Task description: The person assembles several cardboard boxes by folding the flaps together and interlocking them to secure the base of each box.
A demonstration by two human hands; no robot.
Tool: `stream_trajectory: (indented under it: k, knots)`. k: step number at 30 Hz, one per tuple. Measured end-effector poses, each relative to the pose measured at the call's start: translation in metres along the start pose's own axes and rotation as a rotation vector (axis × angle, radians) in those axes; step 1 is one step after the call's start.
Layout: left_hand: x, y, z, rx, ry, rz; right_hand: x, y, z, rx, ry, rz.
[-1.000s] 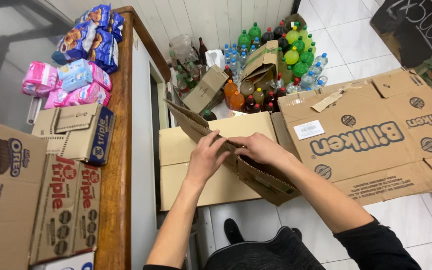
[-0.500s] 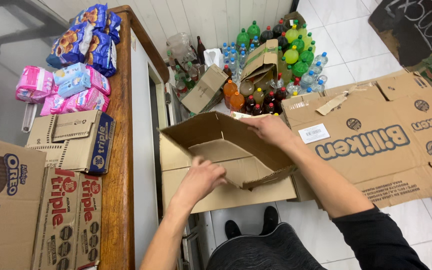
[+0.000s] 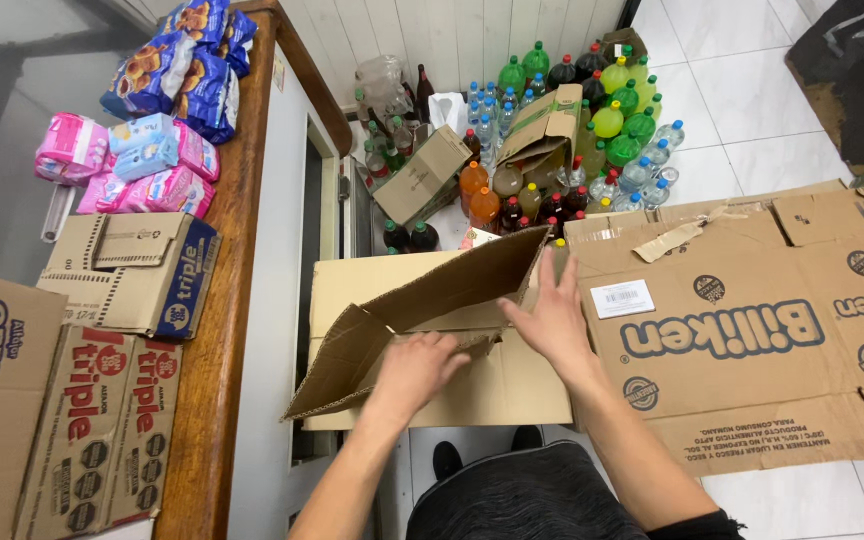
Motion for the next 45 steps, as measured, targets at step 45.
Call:
stream_trajectory:
  k: [45]
  knots:
    - [-0.053,-0.055,0.116,-0.252,-0.290,0.336,0.032,0.001,-0.051,-0.080,-0.217,0.172]
Point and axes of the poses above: each hand's wrist, its own y-axis away from the middle knuckle, its own x-axis out of the palm, z = x × y, the point moved 4 cm from there along -y, towards the middle knuckle, and after that the axes turned 9 degrees about -y, right-handed, at the moved point
